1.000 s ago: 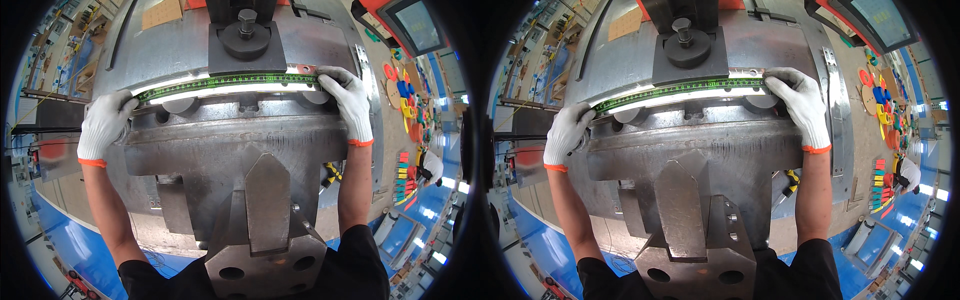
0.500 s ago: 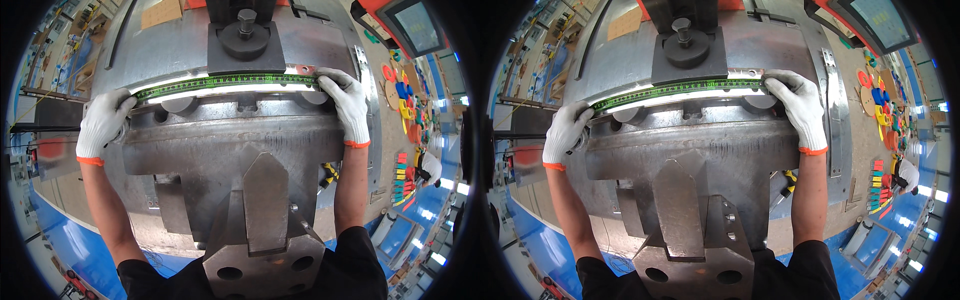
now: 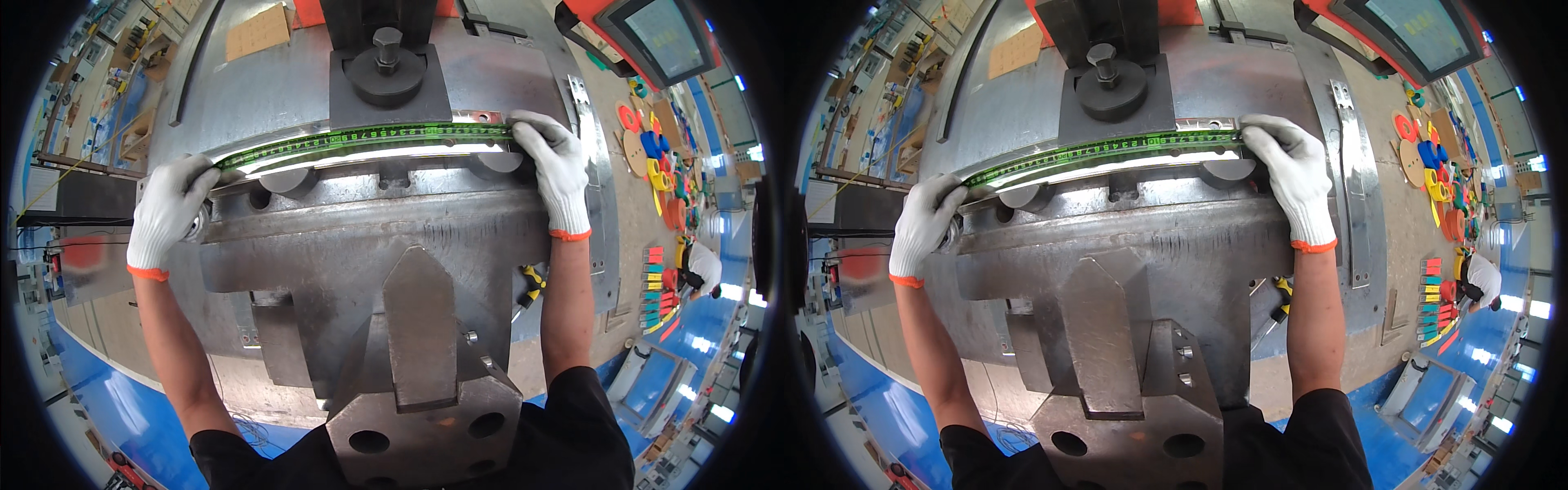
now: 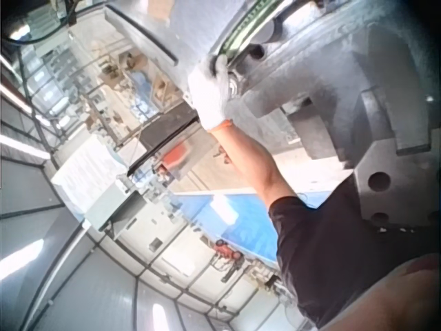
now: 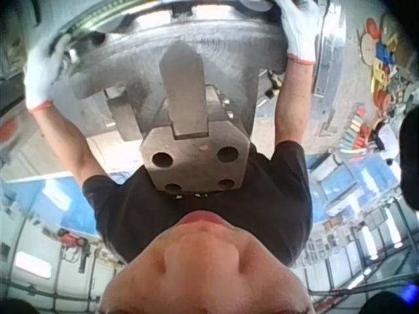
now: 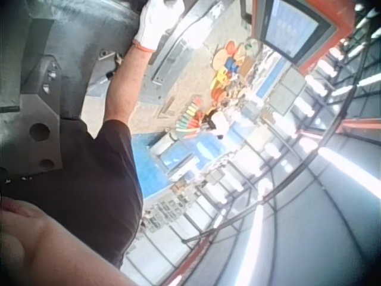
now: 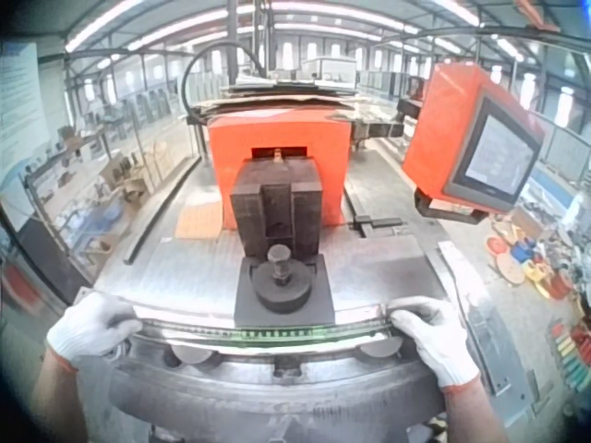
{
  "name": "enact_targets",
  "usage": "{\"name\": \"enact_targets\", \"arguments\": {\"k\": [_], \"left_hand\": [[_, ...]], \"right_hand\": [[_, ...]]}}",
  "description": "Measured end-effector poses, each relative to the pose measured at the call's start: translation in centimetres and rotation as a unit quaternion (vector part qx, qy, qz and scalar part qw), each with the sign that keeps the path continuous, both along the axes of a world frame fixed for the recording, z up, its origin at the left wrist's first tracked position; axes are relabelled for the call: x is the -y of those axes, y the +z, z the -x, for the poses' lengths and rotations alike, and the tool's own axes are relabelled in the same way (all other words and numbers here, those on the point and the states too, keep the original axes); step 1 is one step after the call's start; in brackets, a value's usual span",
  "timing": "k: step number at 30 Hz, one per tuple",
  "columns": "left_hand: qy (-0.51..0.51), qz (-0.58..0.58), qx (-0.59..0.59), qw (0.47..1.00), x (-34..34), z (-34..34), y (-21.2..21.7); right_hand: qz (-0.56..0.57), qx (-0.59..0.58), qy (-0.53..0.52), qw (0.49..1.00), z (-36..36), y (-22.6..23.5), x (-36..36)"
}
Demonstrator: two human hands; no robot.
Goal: The person uses a press brake to bend a metal strip, measures it with a tape measure, and repeatedly repositions and bends the strip to achieve the desired curvature. The person also briefly compares the bent strip against a metal rack.
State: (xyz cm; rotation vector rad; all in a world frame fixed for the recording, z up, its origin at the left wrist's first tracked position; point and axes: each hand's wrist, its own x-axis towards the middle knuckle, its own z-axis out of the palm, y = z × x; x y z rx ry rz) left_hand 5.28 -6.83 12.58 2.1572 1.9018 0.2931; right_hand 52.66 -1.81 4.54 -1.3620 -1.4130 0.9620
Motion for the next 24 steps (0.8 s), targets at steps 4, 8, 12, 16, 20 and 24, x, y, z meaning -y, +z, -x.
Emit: {"name": "enact_targets", "arguments": {"k": [4,8,12,16,20,24], "left_hand": [[-0.043,0.011,0.169,0.985,2.2,-2.7,3.0],[0.108,-0.011,0.296,0.949,7.4,-0.3,3.8],[0.290,-0.097,0.359,0.882,14.3,4.9,0.0],[0.363,-0.079,0.312,0.874,20.1,11.2,-9.2],[0.459,-0.024,0.088,0.884,22.0,16.8,-19.7],[0.445,0.037,-0.016,0.895,19.0,14.3,-19.1]], "right_hand": [[-0.164,-0.245,0.067,0.953,-1.6,-2.0,-0.4],[-0.066,-0.184,-0.092,0.976,-2.3,-1.5,-0.8],[-0.040,-0.069,-0.049,0.996,-3.7,-2.5,-1.1],[-0.064,0.002,0.094,0.993,-1.2,-1.7,-0.1],[-0.146,0.144,0.148,0.968,-0.9,-1.6,-0.4],[-0.187,0.288,0.144,0.928,0.0,-1.4,0.1]]}}
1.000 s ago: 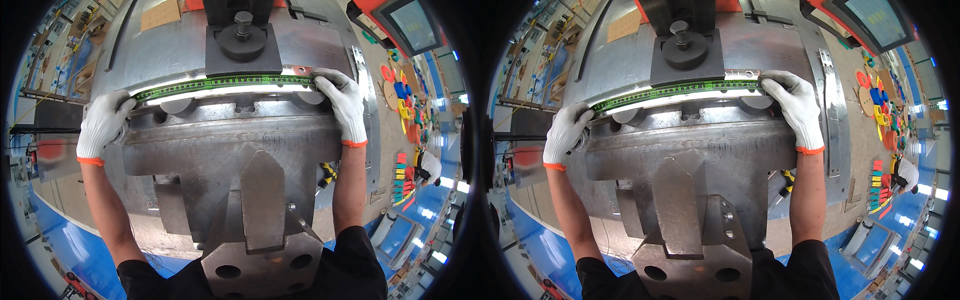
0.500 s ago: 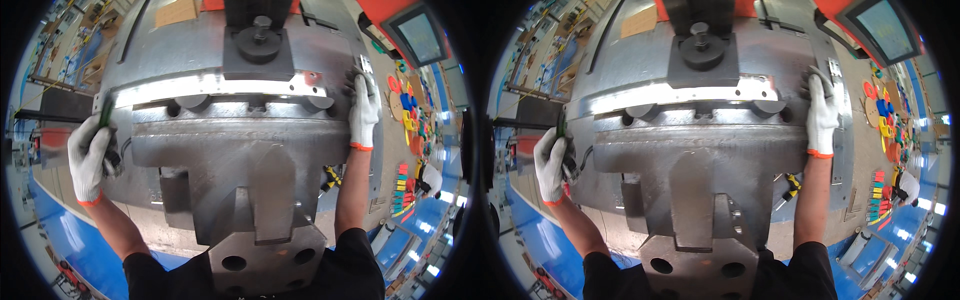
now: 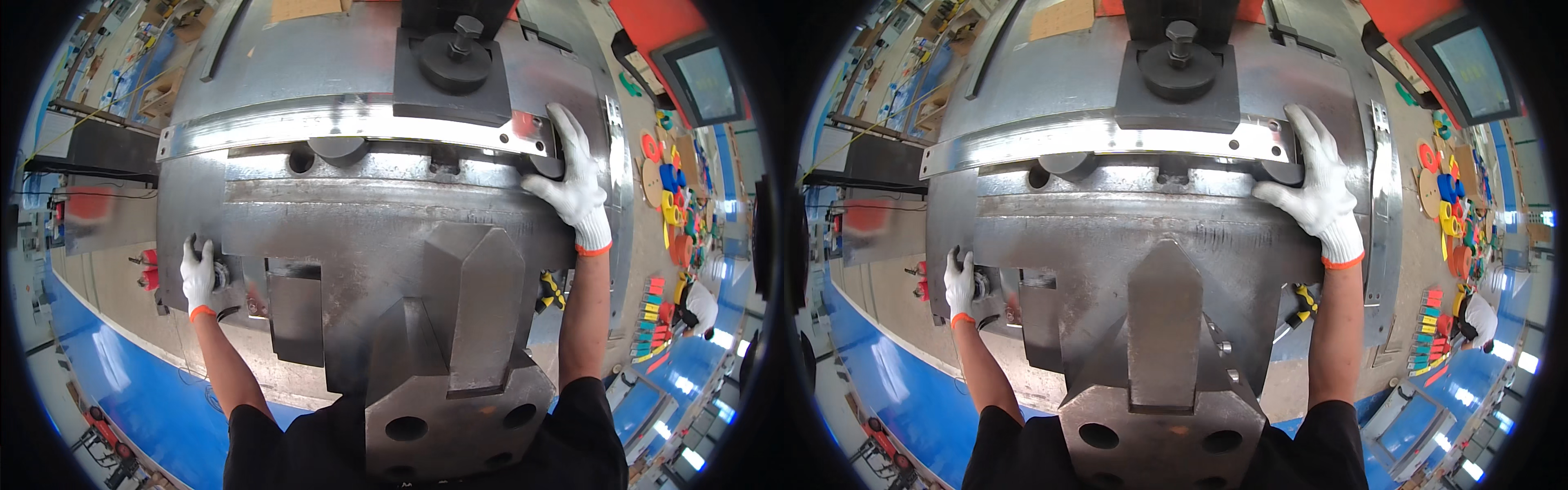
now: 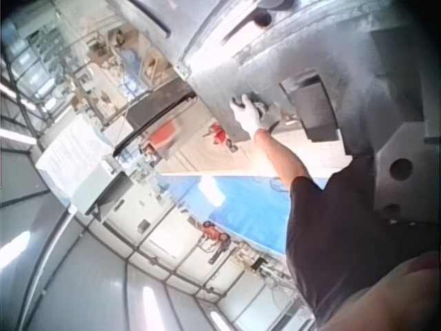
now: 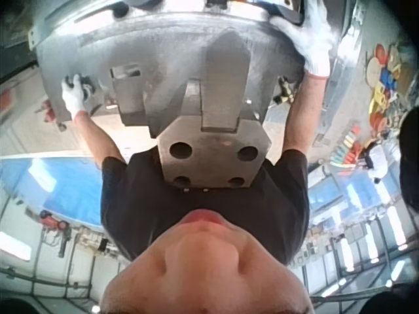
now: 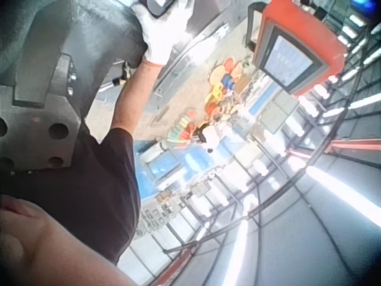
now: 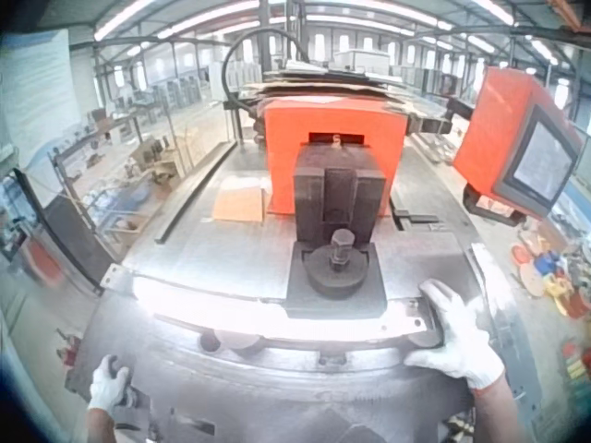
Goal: The person uses a press brake to bend a metal strip, measures it with a tape measure, and repeatedly repositions and bends the strip to achieve the desired curvature. The person also briefly compares the bent strip against a metal rack.
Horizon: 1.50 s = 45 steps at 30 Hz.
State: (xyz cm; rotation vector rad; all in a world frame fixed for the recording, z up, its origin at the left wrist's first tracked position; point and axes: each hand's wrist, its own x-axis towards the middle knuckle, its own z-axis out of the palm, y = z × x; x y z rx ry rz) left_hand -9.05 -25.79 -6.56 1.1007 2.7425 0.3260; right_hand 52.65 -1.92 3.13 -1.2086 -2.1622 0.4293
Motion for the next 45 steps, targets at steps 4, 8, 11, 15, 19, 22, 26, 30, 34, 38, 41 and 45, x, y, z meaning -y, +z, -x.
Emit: {"name": "enact_targets", "arguments": {"k": [4,8,11,15,19,22,26,30,34,38,41,45], "left_hand": [[0.057,-0.102,-0.219,0.969,-3.3,-2.5,5.4],[-0.253,-0.291,-0.186,0.903,-10.2,-7.7,13.4],[-0.320,-0.283,-0.215,0.878,-16.1,-9.3,13.3],[-0.394,-0.154,-0.167,0.891,-21.7,-12.9,13.1],[-0.431,-0.094,-0.077,0.894,-23.2,-14.4,13.0],[-0.407,-0.081,-0.045,0.909,-23.4,-15.8,13.1],[-0.404,-0.080,-0.046,0.910,-23.6,-16.1,13.5],[-0.399,-0.067,-0.040,0.914,-23.6,-16.1,13.7],[-0.391,-0.062,-0.034,0.918,-23.6,-15.9,13.5],[-0.387,-0.057,-0.026,0.920,-23.6,-16.1,13.6],[-0.383,-0.051,-0.032,0.922,-23.6,-16.0,13.6],[-0.385,-0.051,-0.034,0.921,-23.6,-16.2,13.8]], "right_hand": [[-0.002,0.011,-0.004,1.000,-0.4,0.1,-0.1],[0.037,0.009,0.003,0.999,-0.1,0.6,-0.4],[0.086,0.010,-0.002,0.996,0.1,1.7,-0.4],[0.132,0.117,-0.012,0.984,1.2,4.3,-0.3],[0.050,0.195,-0.040,0.979,4.1,4.1,-0.6],[0.077,0.205,-0.045,0.975,4.0,3.8,-1.0],[0.065,0.186,-0.042,0.979,3.7,3.1,-1.4],[0.042,0.180,-0.035,0.982,3.6,2.4,-1.5],[0.051,0.181,-0.034,0.982,3.6,2.6,-1.5],[0.053,0.173,-0.039,0.983,3.7,2.5,-1.4],[0.057,0.181,-0.041,0.981,3.9,2.6,-1.5],[0.049,0.188,-0.037,0.980,3.7,2.6,-1.6]]}}
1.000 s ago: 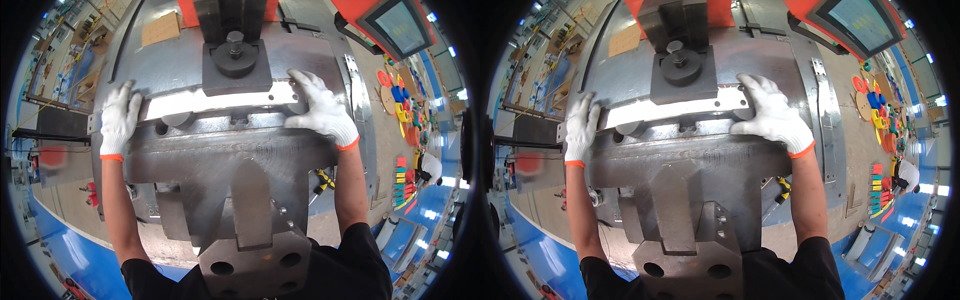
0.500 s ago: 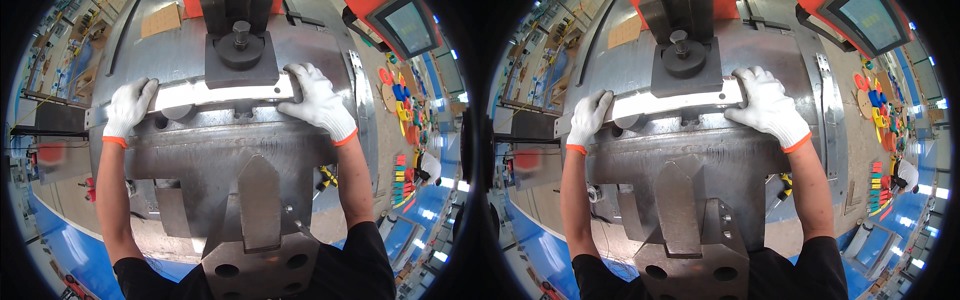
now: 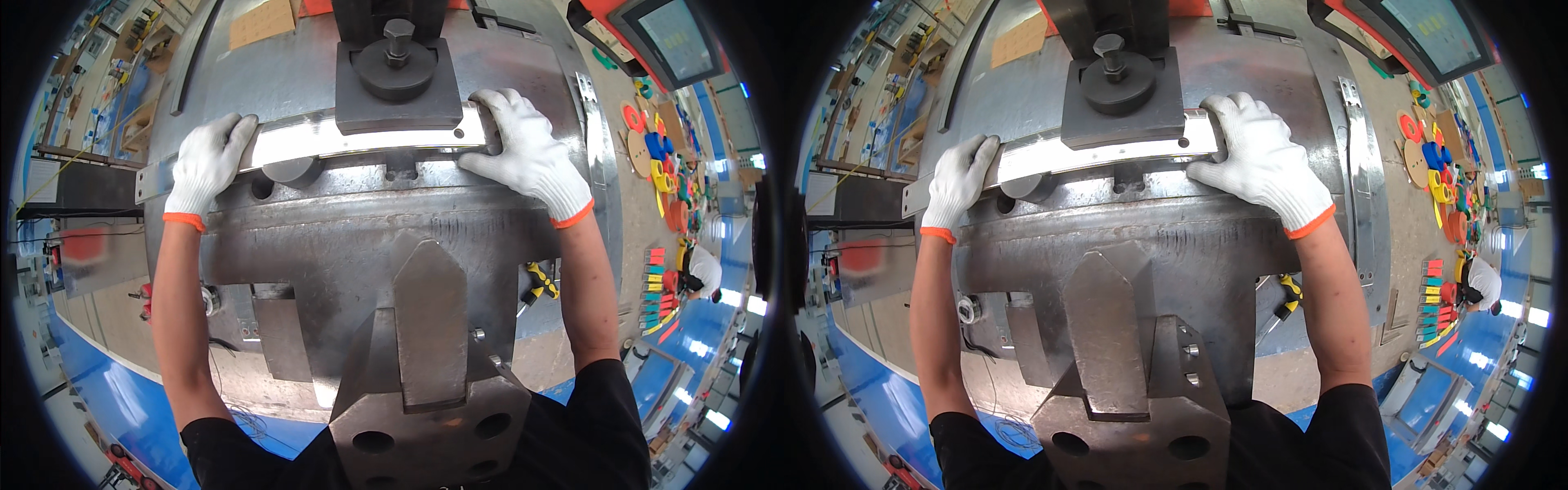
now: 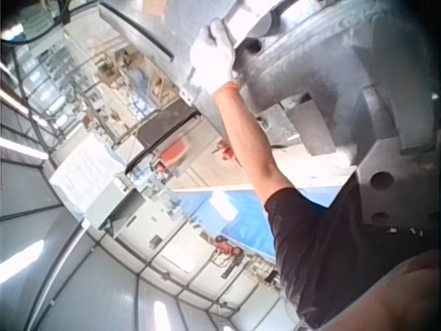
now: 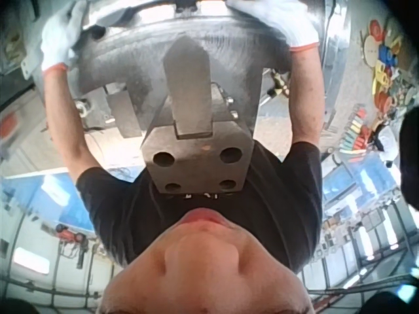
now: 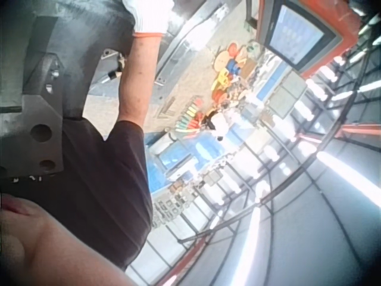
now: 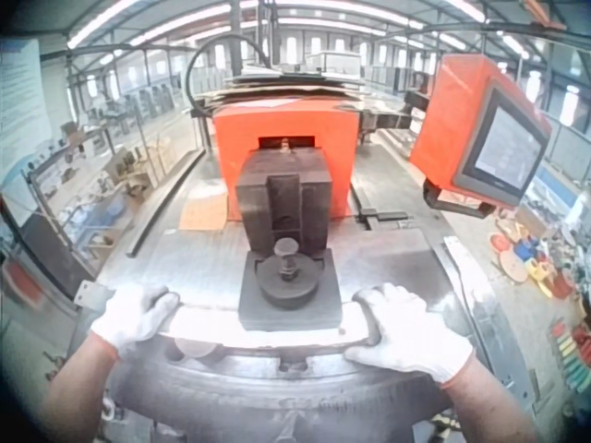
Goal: The person uses a press brake to bend a metal strip, measures it with a tape measure, and repeatedly repositions and bends the strip to achieve the desired curvature. The person also briefly compares the bent strip against a metal rack.
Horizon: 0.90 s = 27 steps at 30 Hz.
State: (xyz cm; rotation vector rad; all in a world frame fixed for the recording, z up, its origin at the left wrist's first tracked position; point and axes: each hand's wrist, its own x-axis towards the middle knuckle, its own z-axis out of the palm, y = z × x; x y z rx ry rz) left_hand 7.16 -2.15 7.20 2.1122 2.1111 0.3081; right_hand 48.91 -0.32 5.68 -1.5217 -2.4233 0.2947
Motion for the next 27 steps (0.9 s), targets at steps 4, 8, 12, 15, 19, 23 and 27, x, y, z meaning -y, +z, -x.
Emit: {"name": "enact_targets", "arguments": {"k": [4,8,12,15,19,23,27], "left_hand": [[0.006,-0.003,0.000,1.000,0.07,-0.09,-0.06],[0.006,-0.005,0.005,1.000,0.14,-0.03,-0.04],[0.013,-0.001,0.006,1.000,0.13,0.11,-0.25],[0.011,-0.009,0.005,1.000,0.07,-0.03,-0.24],[0.012,-0.005,0.001,1.000,0.14,-0.11,-0.02],[0.016,-0.002,0.011,1.000,0.11,-0.10,-0.12],[0.022,0.005,0.004,1.000,0.11,-0.17,0.01]], "right_hand": [[-0.007,-0.003,0.007,1.000,-0.20,-0.18,-0.04],[-0.011,-0.003,0.009,1.000,-0.18,-0.18,0.04],[-0.001,-0.003,0.006,1.000,-0.03,0.19,0.14],[-0.008,-0.007,0.008,1.000,-0.10,-0.07,0.04],[-0.001,0.002,0.001,1.000,-0.05,0.05,0.00],[-0.006,-0.002,0.003,1.000,-0.03,-0.06,-0.02],[-0.011,-0.005,0.010,1.000,-0.13,-0.37,-0.05]]}}
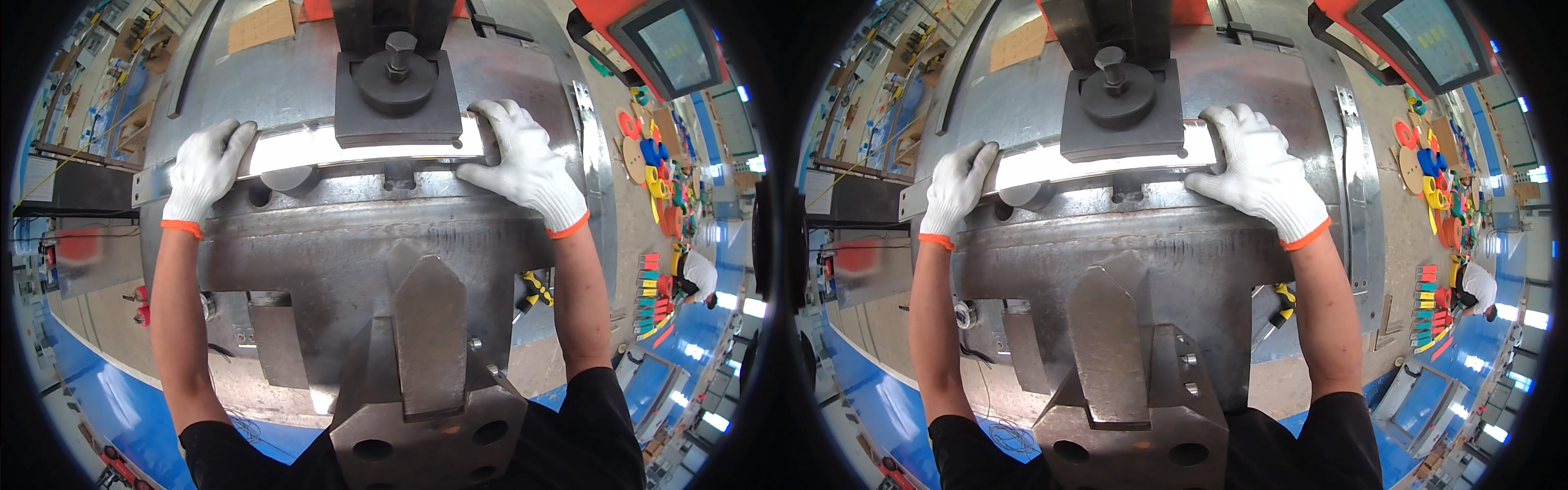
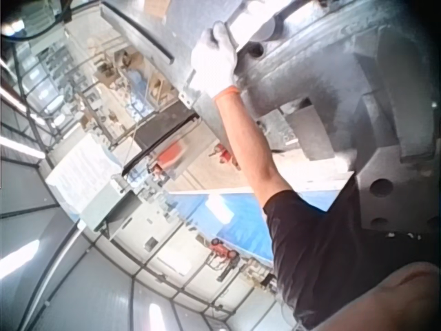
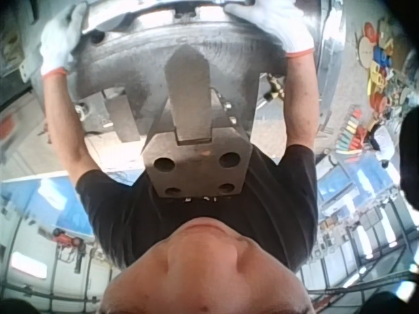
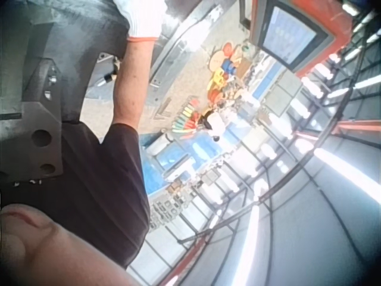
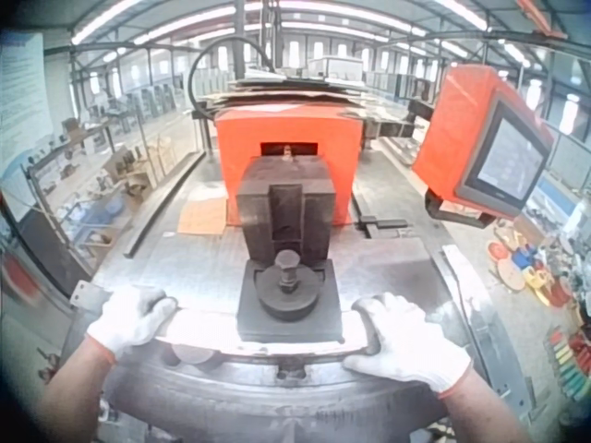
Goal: The person uses a press brake to bend a metal strip, measures it with a tape measure, and repeatedly repositions and bends the strip to achieve the desired curvature. The person also briefly compares the bent strip against a metal rack.
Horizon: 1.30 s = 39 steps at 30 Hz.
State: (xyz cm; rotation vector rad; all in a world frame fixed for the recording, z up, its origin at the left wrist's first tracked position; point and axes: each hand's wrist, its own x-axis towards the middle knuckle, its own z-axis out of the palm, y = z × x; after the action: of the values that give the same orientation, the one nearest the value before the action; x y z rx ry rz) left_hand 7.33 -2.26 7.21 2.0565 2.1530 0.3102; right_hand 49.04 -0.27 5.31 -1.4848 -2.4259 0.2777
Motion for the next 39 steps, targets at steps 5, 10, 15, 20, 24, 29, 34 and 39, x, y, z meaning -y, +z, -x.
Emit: {"name": "enact_targets", "arguments": {"k": [5,10,15,20,24,29,34,39], "left_hand": [[-0.006,-0.009,-0.003,1.000,-0.02,0.18,-0.17],[-0.015,-0.008,-0.005,1.000,-0.01,0.28,-0.28],[-0.024,-0.011,-0.003,1.000,0.03,0.32,-0.23],[-0.034,-0.022,-0.008,0.999,0.07,0.52,-0.41],[-0.033,-0.027,-0.011,0.999,0.06,0.45,-0.40],[-0.036,-0.033,-0.003,0.999,0.01,0.54,-0.52],[-0.031,-0.030,-0.004,0.999,0.04,0.47,-0.48],[-0.033,-0.023,-0.007,0.999,0.12,0.64,-0.43]], "right_hand": [[-0.018,-0.009,0.010,1.000,-0.22,-0.18,-0.02],[-0.006,-0.008,0.004,1.000,0.08,0.16,0.28],[-0.004,-0.012,0.005,1.000,-0.06,0.10,0.35],[0.002,-0.011,0.010,1.000,-0.01,0.40,0.43],[-0.001,-0.013,0.010,1.000,-0.05,0.30,0.39],[-0.001,-0.015,0.008,1.000,-0.02,0.31,0.43],[-0.003,-0.017,0.011,1.000,-0.15,0.15,0.36],[-0.005,-0.018,0.008,1.000,-0.04,0.33,0.43]]}}
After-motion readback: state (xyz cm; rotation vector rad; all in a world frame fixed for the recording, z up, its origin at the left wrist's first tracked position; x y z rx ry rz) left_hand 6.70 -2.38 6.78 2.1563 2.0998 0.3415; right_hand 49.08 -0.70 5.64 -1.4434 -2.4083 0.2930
